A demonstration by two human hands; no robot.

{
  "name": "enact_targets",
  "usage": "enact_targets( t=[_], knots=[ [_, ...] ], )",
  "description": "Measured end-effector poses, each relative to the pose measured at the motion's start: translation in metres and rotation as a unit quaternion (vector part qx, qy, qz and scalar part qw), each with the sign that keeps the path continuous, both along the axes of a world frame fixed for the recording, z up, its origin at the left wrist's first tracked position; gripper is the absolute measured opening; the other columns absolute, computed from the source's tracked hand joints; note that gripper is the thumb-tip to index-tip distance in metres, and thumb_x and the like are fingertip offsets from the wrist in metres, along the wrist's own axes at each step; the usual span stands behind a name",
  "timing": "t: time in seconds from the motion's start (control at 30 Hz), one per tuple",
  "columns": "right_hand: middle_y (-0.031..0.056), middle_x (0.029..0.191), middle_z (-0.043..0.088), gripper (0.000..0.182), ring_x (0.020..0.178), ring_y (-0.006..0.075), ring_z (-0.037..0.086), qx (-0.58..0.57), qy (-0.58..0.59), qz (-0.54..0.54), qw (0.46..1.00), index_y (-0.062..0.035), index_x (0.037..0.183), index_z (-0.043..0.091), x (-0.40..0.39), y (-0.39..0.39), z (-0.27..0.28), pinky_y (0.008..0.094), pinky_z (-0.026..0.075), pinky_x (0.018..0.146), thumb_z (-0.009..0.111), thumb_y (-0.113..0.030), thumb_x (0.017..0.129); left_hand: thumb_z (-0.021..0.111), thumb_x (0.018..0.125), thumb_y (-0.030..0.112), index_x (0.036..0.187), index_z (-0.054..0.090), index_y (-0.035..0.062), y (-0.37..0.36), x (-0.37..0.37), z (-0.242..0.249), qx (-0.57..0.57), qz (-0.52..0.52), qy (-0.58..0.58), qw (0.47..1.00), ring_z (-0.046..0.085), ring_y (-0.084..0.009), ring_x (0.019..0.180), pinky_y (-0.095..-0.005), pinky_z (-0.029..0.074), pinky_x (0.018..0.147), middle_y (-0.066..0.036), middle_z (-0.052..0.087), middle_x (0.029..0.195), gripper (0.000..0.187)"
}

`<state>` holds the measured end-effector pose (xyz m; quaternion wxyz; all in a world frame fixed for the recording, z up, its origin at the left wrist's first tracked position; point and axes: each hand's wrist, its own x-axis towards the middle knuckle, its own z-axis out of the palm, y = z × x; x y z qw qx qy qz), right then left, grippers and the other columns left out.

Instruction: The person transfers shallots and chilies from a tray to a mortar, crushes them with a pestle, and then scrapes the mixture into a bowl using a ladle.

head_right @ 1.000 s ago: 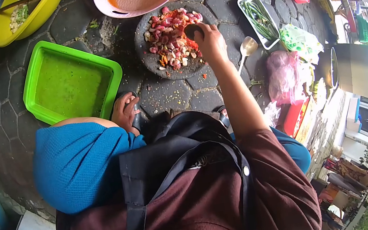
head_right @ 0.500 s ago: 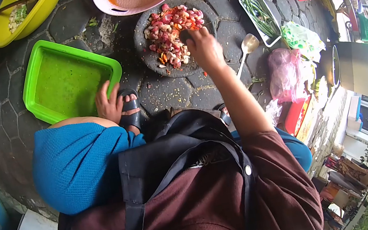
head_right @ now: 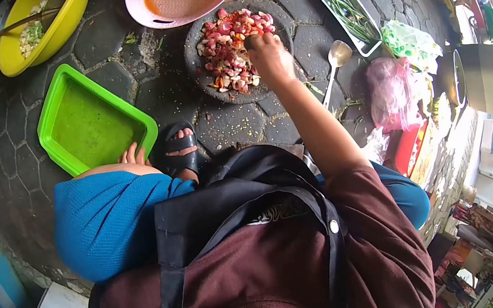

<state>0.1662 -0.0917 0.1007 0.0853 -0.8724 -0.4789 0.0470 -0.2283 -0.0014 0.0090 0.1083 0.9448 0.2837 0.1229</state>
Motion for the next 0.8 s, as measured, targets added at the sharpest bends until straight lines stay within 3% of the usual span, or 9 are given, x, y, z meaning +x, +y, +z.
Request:
enact_targets(
  t=[0.07, 0.17, 0.3, 0.43, 0.47, 0.53, 0.67, 0.73, 0.8],
  knots=[
    [0.0129, 0.102, 0.056, 0.026, 0.092, 0.0303, 0.06, -0.016, -0.148, 0.133, 0.98, -0.0105, 0.106, 0.057, 0.005, -0.004, -0.051, 0.0431, 0.052, 0.076, 0.055, -0.021, 0.083, 0.062, 0.075, 0.009, 0.115, 0.055, 0.007, 0.007, -0.005, 0.01, -0.015, -0.009, -0.001, 1.0, 0.042, -0.0347, 0.116, -0.0456, 0.034, 0.098, -0.015, 0.043, 0.13, 0.041],
    [0.0135, 0.102, 0.059, 0.027, 0.086, 0.0346, 0.062, -0.044, 0.05, 0.072, 0.995, -0.0107, 0.103, 0.061, 0.024, 0.01, -0.034, 0.0412, 0.051, 0.075, 0.056, -0.025, 0.082, 0.061, 0.076, 0.008, 0.116, 0.055, 0.0072, 0.024, -0.023, 0.034, -0.03, -0.006, 0.005, 1.0, 0.043, -0.0349, 0.116, -0.0457, 0.035, 0.098, -0.015, 0.043, 0.13, 0.041],
    [0.015, 0.105, 0.059, 0.034, 0.094, 0.0345, 0.058, 0.021, 0.06, 0.025, 0.998, -0.0111, 0.114, 0.057, 0.013, 0.006, -0.001, 0.0433, 0.05, 0.076, 0.057, -0.025, 0.083, 0.059, 0.079, 0.005, 0.117, 0.054, 0.0069, 0.061, -0.001, 0.078, -0.056, -0.002, -0.02, 0.998, 0.045, -0.0354, 0.114, -0.0446, 0.039, 0.094, -0.016, 0.044, 0.127, 0.038],
    [0.0146, 0.106, 0.056, 0.033, 0.093, 0.0355, 0.058, -0.021, 0.023, 0.042, 0.999, -0.0112, 0.115, 0.055, -0.013, 0.007, -0.023, 0.0445, 0.05, 0.077, 0.057, -0.022, 0.084, 0.055, 0.086, 0.005, 0.118, 0.054, 0.0048, 0.144, 0.076, 0.038, -0.161, 0.021, -0.125, 0.979, 0.055, -0.0274, 0.105, -0.0357, 0.046, 0.088, -0.016, 0.049, 0.123, 0.032],
    [0.0144, 0.107, 0.056, 0.032, 0.093, 0.0355, 0.059, -0.043, 0.028, 0.051, 0.997, -0.0114, 0.114, 0.055, -0.012, 0.005, -0.035, 0.0447, 0.05, 0.077, 0.056, -0.022, 0.084, 0.055, 0.088, 0.008, 0.12, 0.053, 0.0043, 0.161, 0.104, 0.016, -0.292, 0.096, -0.172, 0.936, 0.061, -0.0225, 0.094, -0.0337, 0.048, 0.081, -0.014, 0.057, 0.113, 0.033],
    [0.0129, 0.106, 0.056, 0.031, 0.093, 0.0352, 0.059, 0.012, 0.072, 0.03, 0.997, -0.0115, 0.112, 0.057, -0.003, 0.003, -0.027, 0.0437, 0.049, 0.075, 0.059, -0.025, 0.084, 0.058, 0.088, 0.017, 0.126, 0.049, 0.0025, 0.189, 0.155, -0.023, -0.283, 0.136, -0.174, 0.933, 0.063, -0.0191, 0.077, -0.0302, 0.05, 0.074, -0.011, 0.066, 0.093, 0.041],
    [0.0144, 0.101, 0.057, 0.031, 0.09, 0.0353, 0.06, 0.072, 0.074, -0.026, 0.994, -0.0109, 0.113, 0.057, -0.005, -0.02, -0.008, 0.0424, 0.049, 0.075, 0.06, -0.021, 0.084, 0.055, 0.09, 0.021, 0.133, 0.038, 0.0024, 0.188, 0.239, -0.034, -0.666, 0.354, -0.292, 0.588, 0.061, -0.0256, 0.09, -0.0399, 0.052, 0.08, -0.018, 0.054, 0.114, 0.049],
    [0.0161, 0.099, 0.059, 0.029, 0.089, 0.0362, 0.059, 0.134, 0.112, -0.035, 0.984, -0.0095, 0.112, 0.058, -0.002, -0.041, -0.019, 0.0409, 0.048, 0.076, 0.061, -0.017, 0.084, 0.053, 0.091, 0.018, 0.113, 0.047, 0.0009, 0.207, 0.252, -0.072, -0.749, 0.231, -0.361, 0.505, 0.06, -0.0298, 0.092, -0.0457, 0.053, 0.08, -0.018, 0.058, 0.103, 0.029],
    [0.0143, 0.094, 0.059, 0.028, 0.085, 0.032, 0.06, 0.157, 0.112, -0.047, 0.98, -0.0086, 0.111, 0.059, -0.002, -0.055, -0.027, 0.0386, 0.048, 0.075, 0.061, -0.015, 0.084, 0.05, 0.089, 0.008, 0.108, 0.049, -0.0021, 0.216, 0.266, -0.074, -0.729, 0.27, -0.396, 0.489, 0.062, -0.0297, 0.086, -0.0424, 0.056, 0.073, -0.019, 0.059, 0.1, 0.021]
  ],
)
